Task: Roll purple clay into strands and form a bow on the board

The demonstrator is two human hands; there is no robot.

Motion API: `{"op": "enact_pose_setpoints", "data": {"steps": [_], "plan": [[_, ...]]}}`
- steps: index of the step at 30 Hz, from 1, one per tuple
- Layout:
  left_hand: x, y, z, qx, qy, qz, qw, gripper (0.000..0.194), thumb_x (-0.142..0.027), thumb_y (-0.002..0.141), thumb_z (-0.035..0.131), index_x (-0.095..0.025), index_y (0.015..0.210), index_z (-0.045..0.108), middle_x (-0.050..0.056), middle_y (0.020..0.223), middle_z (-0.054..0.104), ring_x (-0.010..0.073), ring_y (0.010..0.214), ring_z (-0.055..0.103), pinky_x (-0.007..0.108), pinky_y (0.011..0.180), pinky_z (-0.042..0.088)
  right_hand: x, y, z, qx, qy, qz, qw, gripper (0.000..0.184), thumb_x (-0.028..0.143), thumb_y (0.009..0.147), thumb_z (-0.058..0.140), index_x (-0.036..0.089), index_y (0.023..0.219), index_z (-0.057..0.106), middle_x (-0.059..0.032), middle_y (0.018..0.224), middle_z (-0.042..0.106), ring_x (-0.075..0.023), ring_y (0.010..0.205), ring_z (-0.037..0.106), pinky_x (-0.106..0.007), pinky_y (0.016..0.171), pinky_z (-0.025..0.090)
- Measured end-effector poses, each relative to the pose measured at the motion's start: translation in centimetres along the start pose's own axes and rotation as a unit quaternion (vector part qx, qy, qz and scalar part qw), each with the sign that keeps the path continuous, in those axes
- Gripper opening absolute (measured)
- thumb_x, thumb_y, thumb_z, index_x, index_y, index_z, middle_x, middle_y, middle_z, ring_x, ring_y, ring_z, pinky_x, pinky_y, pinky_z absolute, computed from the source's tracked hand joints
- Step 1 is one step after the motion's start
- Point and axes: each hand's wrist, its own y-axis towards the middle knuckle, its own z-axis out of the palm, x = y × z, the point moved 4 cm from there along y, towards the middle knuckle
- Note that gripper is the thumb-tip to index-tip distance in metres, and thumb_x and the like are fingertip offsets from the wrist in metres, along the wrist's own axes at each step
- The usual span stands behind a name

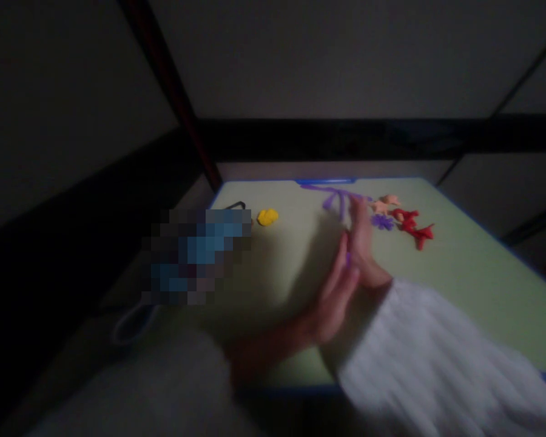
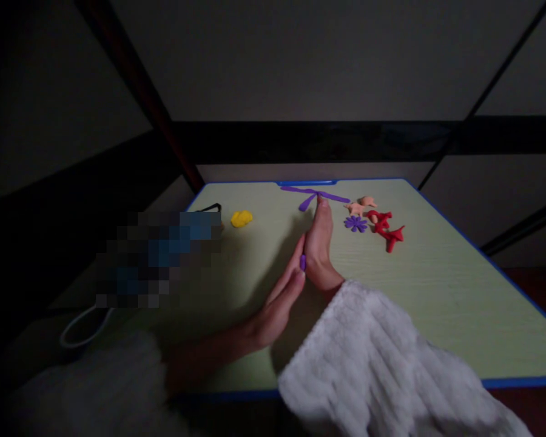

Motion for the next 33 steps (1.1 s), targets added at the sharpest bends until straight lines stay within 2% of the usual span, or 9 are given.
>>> {"op": "enact_pose_setpoints", "data": {"steps": [3,6,8,10,13,15,18,27,33], "plan": [[-0.1,0.7,-0.4,-0.019,0.011,0.004,1.000,0.050,-0.028,0.083,0.061,-0.023,0.132,0.052,0.001,0.145,0.043,0.0208,0.138,0.033,0.029,0.114,0.027,-0.4,0.5,-0.5,-0.088,0.018,0.056,0.994,0.058,0.051,0.095,0.013,0.019,0.124,0.052,-0.0134,0.124,0.056,-0.0256,0.119,0.051,-0.049,0.100,0.039],[-1.0,2.2,-1.8,-0.079,0.012,0.008,0.997,0.032,-0.017,0.078,0.065,-0.015,0.109,0.069,0.008,0.124,0.063,0.0237,0.124,0.050,0.033,0.111,0.032,0.9,0.3,0.0,-0.098,0.096,0.096,0.986,0.051,0.051,0.094,0.023,0.018,0.117,0.054,-0.0130,0.122,0.056,-0.0248,0.117,0.053,-0.048,0.098,0.041],[-1.4,3.1,-2.9,-0.076,-0.028,-0.027,0.996,0.027,-0.015,0.076,0.066,-0.014,0.103,0.070,0.009,0.111,0.069,0.0238,0.114,0.059,0.037,0.105,0.038,1.9,0.2,-0.2,-0.068,0.162,0.113,0.978,0.042,0.049,0.092,0.034,0.020,0.113,0.055,-0.0115,0.123,0.056,-0.0239,0.115,0.054,-0.046,0.095,0.044],[-1.6,3.8,-4.2,-0.071,-0.069,-0.066,0.993,0.023,-0.015,0.076,0.067,-0.014,0.098,0.070,0.009,0.100,0.072,0.0216,0.102,0.064,0.038,0.098,0.043,3.3,0.0,-1.2,-0.010,0.166,0.060,0.984,0.030,0.045,0.089,0.048,0.023,0.107,0.058,-0.0089,0.123,0.056,-0.0225,0.115,0.053,-0.042,0.092,0.047],[-2.0,4.2,-5.8,-0.088,-0.096,-0.075,0.989,0.021,-0.013,0.074,0.069,-0.014,0.095,0.069,0.008,0.094,0.073,0.0172,0.091,0.067,0.033,0.092,0.045,5.3,-1.0,-3.0,0.090,0.092,-0.099,0.987,0.016,0.038,0.083,0.062,0.024,0.091,0.061,-0.0072,0.109,0.060,-0.0213,0.106,0.056,-0.035,0.082,0.049],[-2.0,4.3,-6.3,-0.094,-0.097,-0.075,0.988,0.022,-0.014,0.073,0.069,-0.014,0.096,0.068,0.008,0.096,0.072,0.0168,0.090,0.066,0.031,0.090,0.046,5.8,-2.1,-3.3,0.164,0.037,-0.162,0.972,0.015,0.036,0.081,0.066,0.023,0.081,0.060,-0.0041,0.085,0.062,-0.0190,0.084,0.061,-0.032,0.072,0.049],[-1.8,4.2,-6.1,-0.094,-0.101,-0.086,0.987,0.023,-0.018,0.074,0.071,-0.014,0.096,0.068,0.009,0.101,0.071,0.0182,0.092,0.065,0.032,0.087,0.046,5.7,-3.5,-2.3,0.247,-0.043,-0.224,0.942,0.022,0.042,0.082,0.064,0.021,0.078,0.057,-0.0039,0.078,0.064,-0.0179,0.073,0.061,-0.031,0.067,0.047],[-1.6,4.2,-5.9,-0.072,-0.108,-0.070,0.989,0.026,-0.021,0.072,0.073,-0.014,0.096,0.068,0.010,0.101,0.071,0.0204,0.100,0.063,0.034,0.097,0.040,6.2,-3.6,-2.1,0.237,-0.085,-0.279,0.927,0.010,0.026,0.091,0.053,0.020,0.091,0.060,-0.0044,0.080,0.068,-0.0173,0.073,0.063,-0.031,0.067,0.048],[-1.8,4.1,-5.8,-0.021,-0.074,-0.110,0.991,0.035,-0.019,0.070,0.073,-0.014,0.104,0.064,0.006,0.090,0.070,0.0156,0.084,0.064,0.029,0.086,0.044,6.6,-2.8,-3.4,0.223,-0.080,-0.306,0.922,0.014,0.028,0.087,0.061,0.020,0.098,0.061,-0.0066,0.088,0.065,-0.0201,0.082,0.060,-0.034,0.070,0.048]]}}
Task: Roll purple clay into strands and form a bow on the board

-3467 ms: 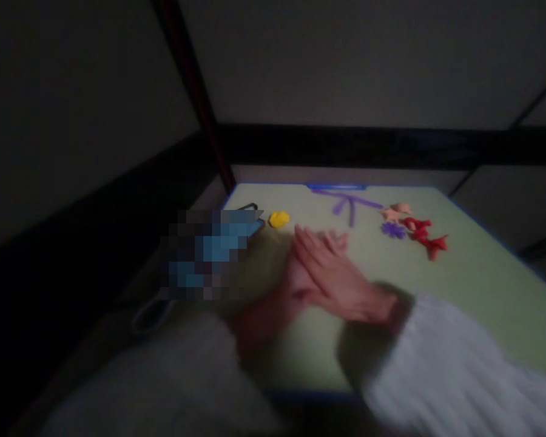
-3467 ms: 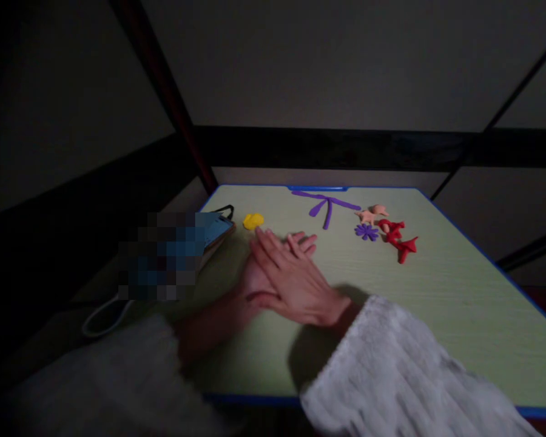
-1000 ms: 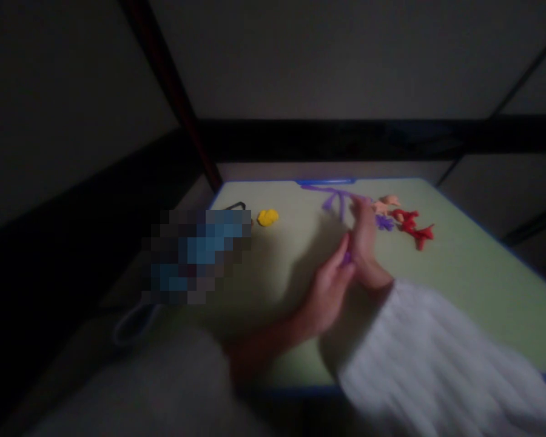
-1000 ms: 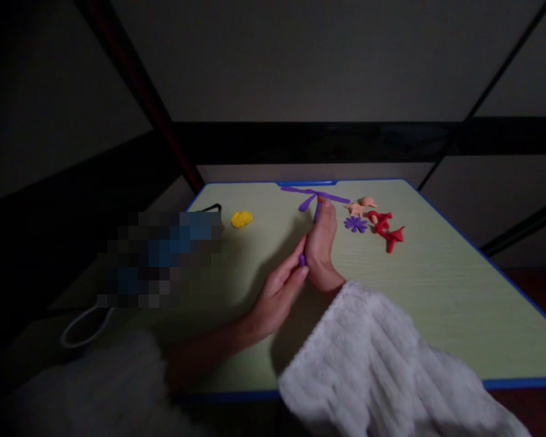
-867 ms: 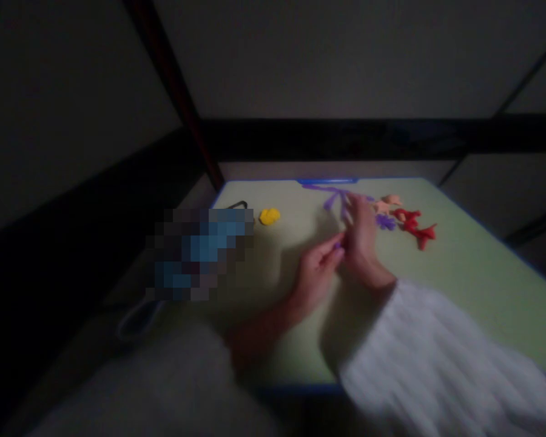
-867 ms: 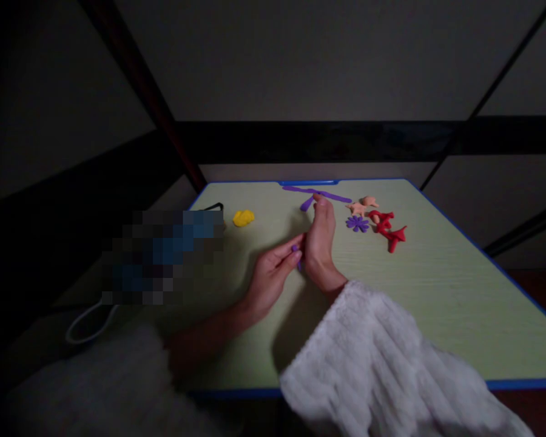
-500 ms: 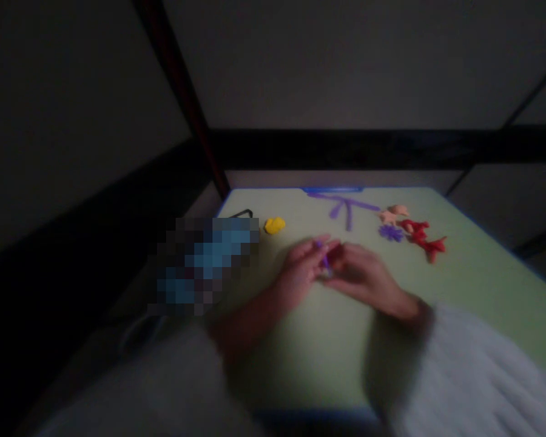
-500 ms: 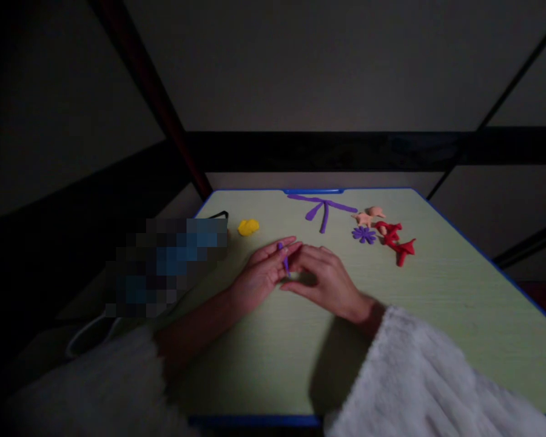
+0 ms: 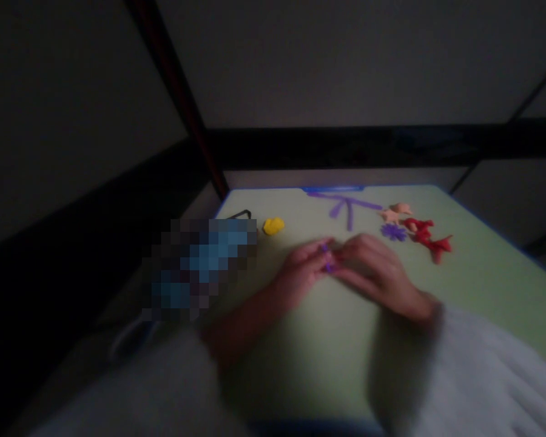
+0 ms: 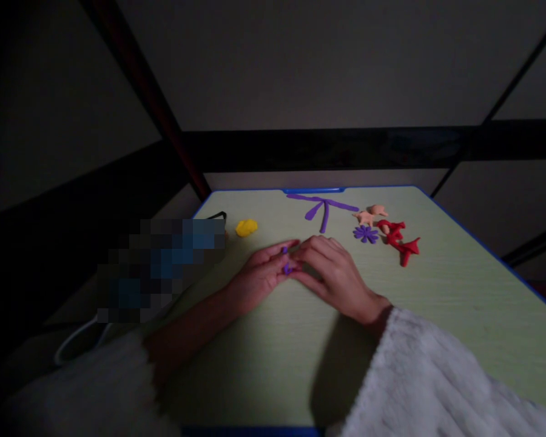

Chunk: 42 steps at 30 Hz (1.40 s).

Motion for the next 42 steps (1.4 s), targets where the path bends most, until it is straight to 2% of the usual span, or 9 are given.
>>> {"op": "enact_pose_setpoints", "data": {"steps": [5,8,12,16,22,31,36,39,42], "plan": [[0.1,-0.3,0.8,0.065,0.063,-0.033,0.995,0.036,-0.023,0.069,0.075,-0.014,0.102,0.065,0.009,0.093,0.070,0.0201,0.093,0.065,0.031,0.087,0.045,-0.8,0.1,0.1,0.039,-0.005,0.016,0.999,0.036,0.041,0.087,0.058,0.020,0.116,0.057,-0.0115,0.110,0.062,-0.0257,0.101,0.057,-0.043,0.083,0.047],[0.2,-0.4,1.2,0.095,0.086,-0.027,0.991,0.042,-0.025,0.069,0.076,-0.014,0.108,0.063,0.011,0.097,0.070,0.0227,0.096,0.065,0.032,0.088,0.045,-0.9,0.1,0.7,0.065,0.053,0.015,0.996,0.032,0.042,0.088,0.055,0.019,0.110,0.062,-0.0115,0.108,0.064,-0.0236,0.100,0.059,-0.040,0.082,0.049],[0.1,-0.3,1.0,0.079,0.089,-0.024,0.993,0.046,-0.032,0.070,0.076,-0.016,0.111,0.059,0.010,0.105,0.067,0.0223,0.096,0.065,0.035,0.089,0.046,-1.1,0.2,0.6,0.015,0.117,0.040,0.992,0.021,0.037,0.087,0.058,0.019,0.090,0.067,-0.0097,0.098,0.065,-0.0196,0.090,0.062,-0.034,0.075,0.052],[0.0,0.0,0.0,0.048,0.124,-0.024,0.991,0.043,-0.048,0.073,0.069,-0.014,0.096,0.059,0.007,0.092,0.067,0.0171,0.078,0.066,0.033,0.075,0.050,-1.5,0.2,0.3,-0.042,0.135,0.078,0.987,0.018,0.036,0.080,0.068,0.018,0.080,0.067,-0.0064,0.084,0.065,-0.0173,0.077,0.063,-0.030,0.068,0.051],[-0.6,0.3,-0.1,0.086,0.319,0.039,0.943,0.036,-0.046,0.081,0.053,-0.013,0.068,0.057,-0.001,0.057,0.055,0.0078,0.051,0.049,0.020,0.052,0.036,-1.6,0.2,0.3,-0.044,0.120,0.082,0.988,0.021,0.037,0.079,0.069,0.017,0.074,0.066,-0.0054,0.075,0.063,-0.0153,0.069,0.060,-0.027,0.060,0.049],[-1.7,-0.2,-0.2,-0.023,0.472,0.141,0.870,0.035,-0.035,0.084,0.044,-0.017,0.054,0.045,-0.005,0.048,0.040,0.0079,0.048,0.037,0.022,0.050,0.027,-1.3,0.0,0.5,-0.013,0.099,0.098,0.990,0.023,0.037,0.085,0.062,0.016,0.083,0.070,-0.0047,0.070,0.068,-0.0138,0.062,0.061,-0.024,0.055,0.047],[-1.2,0.0,-0.4,-0.011,0.426,0.127,0.896,0.038,-0.039,0.086,0.039,-0.016,0.059,0.052,-0.003,0.051,0.047,0.0085,0.049,0.042,0.021,0.050,0.033,-1.3,-0.1,0.7,-0.011,0.075,0.101,0.992,0.026,0.038,0.087,0.060,0.015,0.079,0.069,-0.0056,0.068,0.068,-0.0136,0.059,0.061,-0.024,0.054,0.046],[-0.9,0.3,-0.3,0.015,0.416,0.118,0.902,0.029,-0.034,0.081,0.048,-0.015,0.062,0.056,-0.003,0.053,0.051,0.0078,0.048,0.044,0.020,0.049,0.034,-1.4,-0.1,0.7,-0.019,0.055,0.100,0.993,0.027,0.039,0.087,0.059,0.015,0.076,0.067,-0.0042,0.064,0.065,-0.0130,0.056,0.058,-0.023,0.051,0.045],[-1.0,0.3,-0.4,0.002,0.419,0.120,0.900,0.022,-0.030,0.078,0.051,-0.014,0.066,0.060,-0.003,0.053,0.053,0.0072,0.047,0.044,0.019,0.048,0.034,-1.4,0.0,0.8,-0.017,0.047,0.096,0.994,0.025,0.038,0.087,0.059,0.015,0.080,0.067,-0.0040,0.066,0.065,-0.0131,0.057,0.058,-0.023,0.052,0.044]]}}
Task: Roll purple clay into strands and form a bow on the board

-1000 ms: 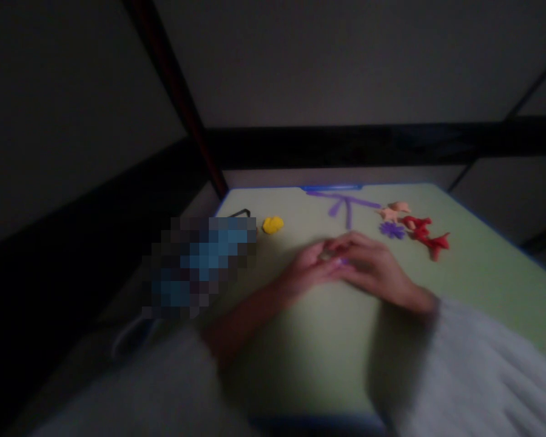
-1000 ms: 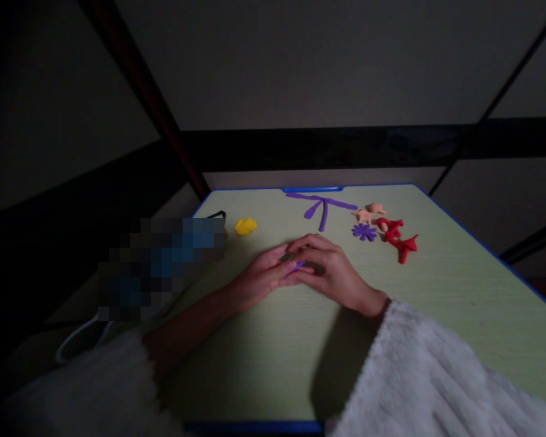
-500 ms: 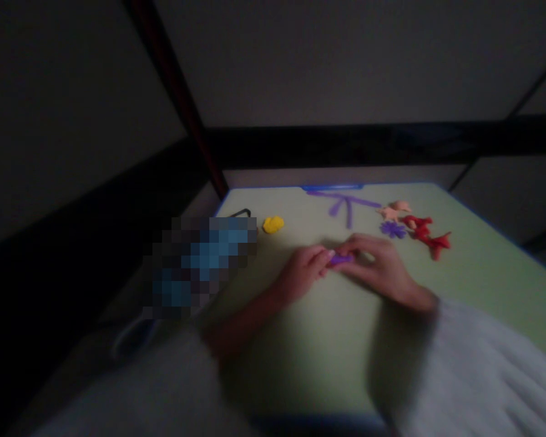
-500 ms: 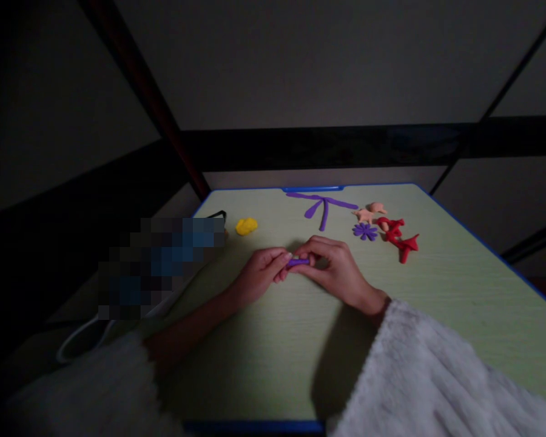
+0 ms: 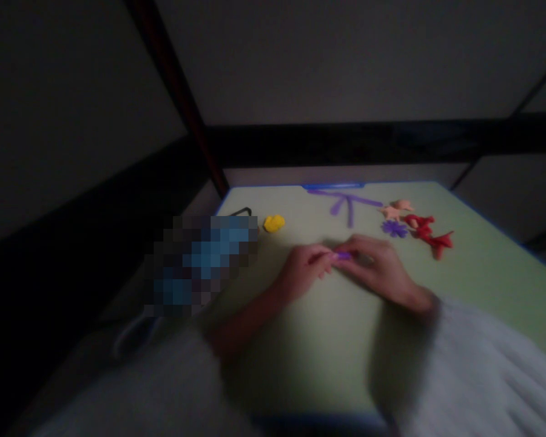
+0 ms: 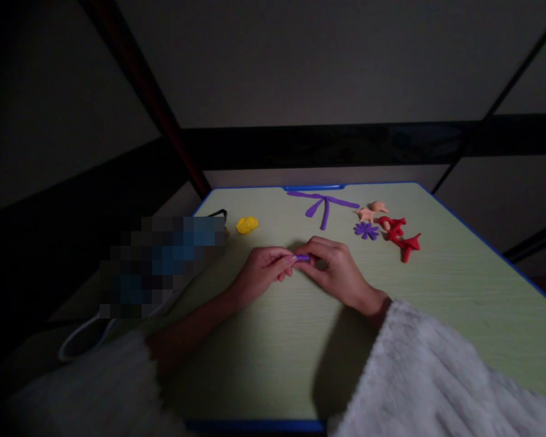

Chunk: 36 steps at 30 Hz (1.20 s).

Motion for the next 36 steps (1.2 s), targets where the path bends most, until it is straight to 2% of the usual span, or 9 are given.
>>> {"op": "enact_pose_setpoints", "data": {"steps": [5,11,17,20,25,28,32,36], "plan": [[-0.18,-0.08,-0.11,-0.009,0.023,-0.002,1.000,0.025,-0.032,0.078,0.052,-0.014,0.062,0.060,-0.003,0.051,0.051,0.0071,0.048,0.043,0.019,0.047,0.032,0.18,0.04,0.19,-0.003,0.002,-0.011,1.000,0.020,0.034,0.087,0.060,0.016,0.085,0.068,-0.0020,0.065,0.062,-0.0117,0.055,0.055,-0.023,0.051,0.043],[-0.24,-0.15,-0.20,-0.004,-0.035,-0.026,0.999,0.042,-0.043,0.084,0.041,-0.014,0.057,0.055,-0.001,0.050,0.050,0.0084,0.048,0.044,0.021,0.049,0.035,-0.01,-0.12,-0.09,-0.020,0.027,-0.019,0.999,0.013,0.026,0.086,0.062,0.016,0.084,0.070,-0.0041,0.069,0.063,-0.0141,0.061,0.057,-0.025,0.054,0.045],[-0.25,-0.01,-0.33,-0.016,0.000,-0.003,1.000,0.025,-0.035,0.077,0.054,-0.014,0.067,0.063,-0.001,0.055,0.055,0.0088,0.051,0.048,0.020,0.050,0.036,-0.02,-0.13,-0.19,-0.033,0.019,-0.016,0.999,0.013,0.027,0.084,0.063,0.016,0.086,0.070,-0.0048,0.072,0.064,-0.0150,0.063,0.058,-0.026,0.055,0.046],[-0.10,0.02,-0.37,-0.024,0.025,0.007,0.999,0.025,-0.035,0.078,0.054,-0.014,0.067,0.062,-0.002,0.053,0.054,0.0093,0.050,0.048,0.020,0.049,0.035,0.14,-0.10,-0.06,-0.020,0.017,-0.016,1.000,0.015,0.030,0.085,0.062,0.016,0.087,0.070,-0.0046,0.072,0.065,-0.0152,0.064,0.059,-0.026,0.056,0.047],[-0.34,-0.20,-0.41,-0.038,0.059,0.017,0.997,0.037,-0.038,0.082,0.049,-0.016,0.053,0.052,-0.003,0.047,0.048,0.0087,0.048,0.045,0.021,0.050,0.034,0.11,-0.16,0.15,0.018,0.006,-0.002,1.000,0.022,0.033,0.090,0.056,0.017,0.084,0.069,-0.0040,0.070,0.063,-0.0144,0.063,0.059,-0.026,0.058,0.047],[-0.40,-0.24,-0.37,-0.044,0.037,0.006,0.998,0.038,-0.039,0.083,0.047,-0.016,0.053,0.053,-0.003,0.048,0.049,0.0087,0.048,0.045,0.021,0.050,0.035,0.12,-0.22,0.13,0.026,0.011,-0.004,1.000,0.021,0.031,0.091,0.054,0.017,0.087,0.069,-0.0039,0.071,0.064,-0.0143,0.064,0.060,-0.025,0.060,0.047],[-0.33,-0.08,-0.58,-0.049,0.000,-0.011,0.999,0.037,-0.040,0.081,0.048,-0.015,0.055,0.055,-0.002,0.049,0.050,0.0085,0.047,0.044,0.021,0.049,0.035,0.10,-0.18,-0.20,-0.009,0.020,0.004,1.000,0.016,0.029,0.087,0.061,0.015,0.091,0.068,-0.0055,0.075,0.068,-0.0153,0.066,0.062,-0.025,0.060,0.048],[-0.40,0.02,-0.54,-0.009,-0.033,-0.026,0.999,0.036,-0.042,0.080,0.050,-0.013,0.061,0.060,-0.001,0.051,0.053,0.0093,0.049,0.047,0.021,0.049,0.036,0.35,-0.07,-0.24,-0.018,0.031,-0.022,0.999,0.015,0.027,0.088,0.059,0.016,0.085,0.069,-0.0053,0.072,0.066,-0.0149,0.064,0.060,-0.026,0.059,0.047]]}}
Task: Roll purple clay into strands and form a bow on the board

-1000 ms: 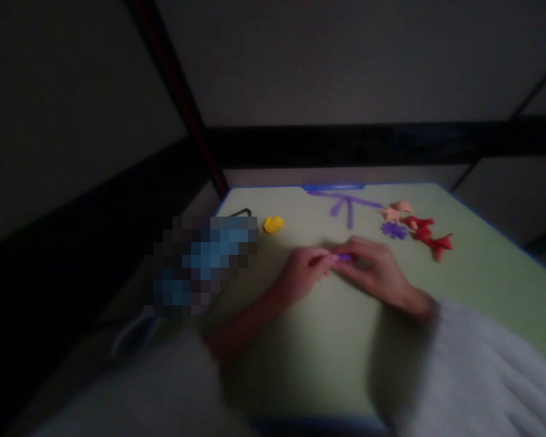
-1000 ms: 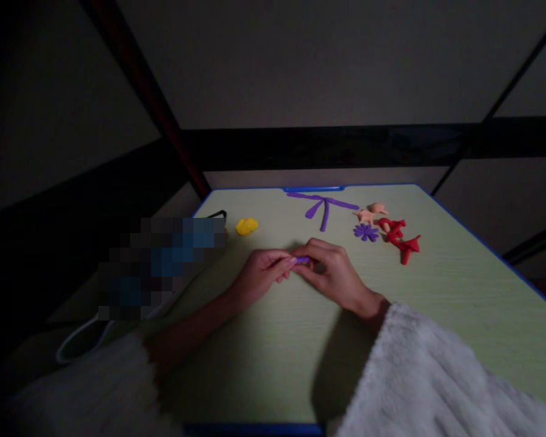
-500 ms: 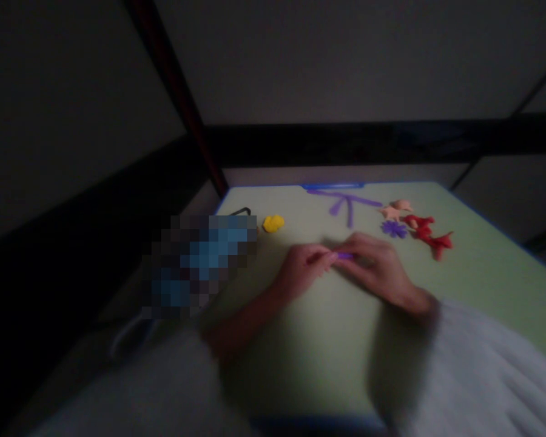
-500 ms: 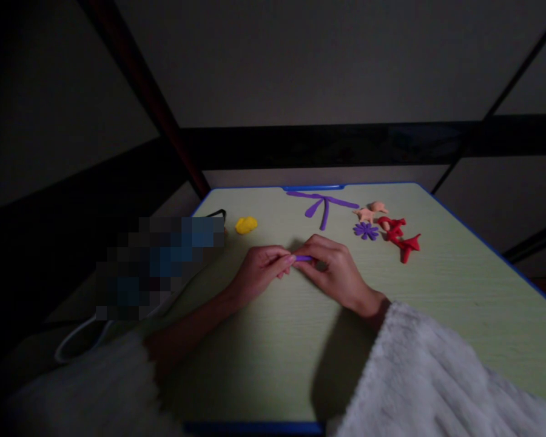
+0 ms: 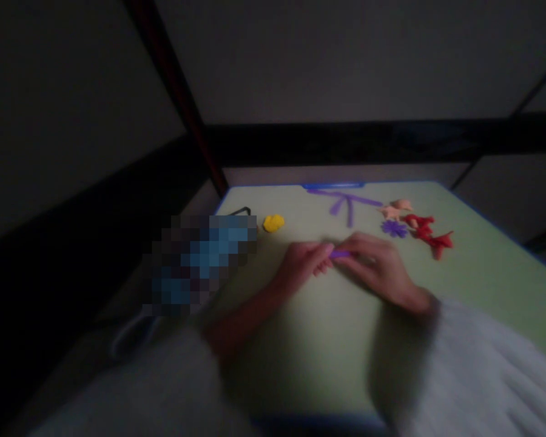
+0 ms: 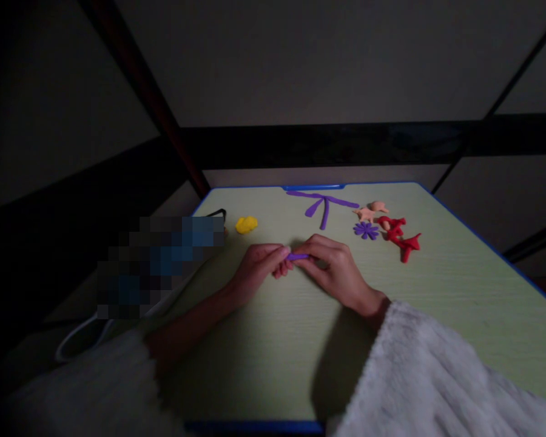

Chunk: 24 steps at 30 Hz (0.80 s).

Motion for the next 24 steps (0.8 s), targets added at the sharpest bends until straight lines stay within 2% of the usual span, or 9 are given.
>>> {"op": "enact_pose_setpoints", "data": {"steps": [4,6,11,15,17,21,24], "plan": [[-0.03,-0.02,0.14,0.010,0.010,0.010,1.000,0.025,-0.037,0.074,0.059,-0.014,0.067,0.060,-0.003,0.052,0.052,0.0079,0.048,0.045,0.020,0.047,0.034,-0.05,0.01,0.20,0.009,-0.003,0.000,1.000,0.019,0.030,0.089,0.057,0.017,0.085,0.069,-0.0053,0.072,0.065,-0.0148,0.065,0.060,-0.026,0.057,0.047],[-0.02,-0.01,0.15,0.004,0.023,0.025,0.999,0.023,-0.035,0.074,0.058,-0.015,0.065,0.057,-0.004,0.051,0.050,0.0070,0.046,0.042,0.020,0.047,0.031,-0.21,0.00,0.31,0.013,-0.010,0.014,1.000,0.019,0.032,0.088,0.059,0.017,0.084,0.069,-0.0049,0.070,0.065,-0.0145,0.062,0.059,-0.026,0.055,0.046],[-0.16,-0.14,0.16,-0.005,0.067,0.050,0.996,0.033,-0.037,0.081,0.048,-0.016,0.056,0.050,-0.006,0.046,0.039,0.0071,0.045,0.036,0.020,0.046,0.027,-0.46,0.02,0.37,0.024,0.005,0.041,0.999,0.023,0.036,0.087,0.060,0.016,0.083,0.069,-0.0036,0.066,0.064,-0.0134,0.058,0.057,-0.024,0.053,0.045],[0.01,-0.29,0.17,-0.023,0.066,0.024,0.997,0.042,-0.040,0.086,0.041,-0.015,0.055,0.054,-0.005,0.045,0.040,0.0076,0.044,0.038,0.021,0.046,0.030,-0.45,-0.01,0.34,0.047,0.008,0.046,0.998,0.028,0.038,0.090,0.054,0.017,0.082,0.070,-0.0043,0.069,0.065,-0.0139,0.062,0.059,-0.025,0.056,0.046],[0.20,-0.25,0.21,-0.021,0.053,0.011,0.998,0.041,-0.039,0.086,0.043,-0.015,0.055,0.055,-0.004,0.045,0.043,0.0070,0.043,0.039,0.020,0.044,0.031,-0.41,-0.04,0.29,0.049,0.003,0.039,0.998,0.029,0.037,0.091,0.053,0.017,0.080,0.070,-0.0041,0.068,0.065,-0.0138,0.061,0.059,-0.025,0.057,0.046],[0.47,0.08,0.12,-0.007,0.016,0.012,1.000,0.021,-0.031,0.078,0.056,-0.013,0.071,0.063,-0.003,0.055,0.054,0.0062,0.044,0.044,0.018,0.043,0.035,-0.47,-0.04,0.00,0.014,0.000,0.029,0.999,0.021,0.034,0.088,0.059,0.017,0.085,0.070,-0.0049,0.070,0.067,-0.0149,0.062,0.061,-0.026,0.057,0.047],[0.57,0.20,-0.08,-0.017,0.005,0.014,1.000,0.018,-0.029,0.074,0.061,-0.013,0.080,0.064,-0.003,0.056,0.055,0.0067,0.046,0.047,0.017,0.043,0.036,-0.49,-0.02,-0.10,0.002,0.005,0.020,1.000,0.018,0.033,0.088,0.059,0.018,0.086,0.070,-0.0059,0.074,0.069,-0.0161,0.066,0.063,-0.027,0.059,0.048]]}}
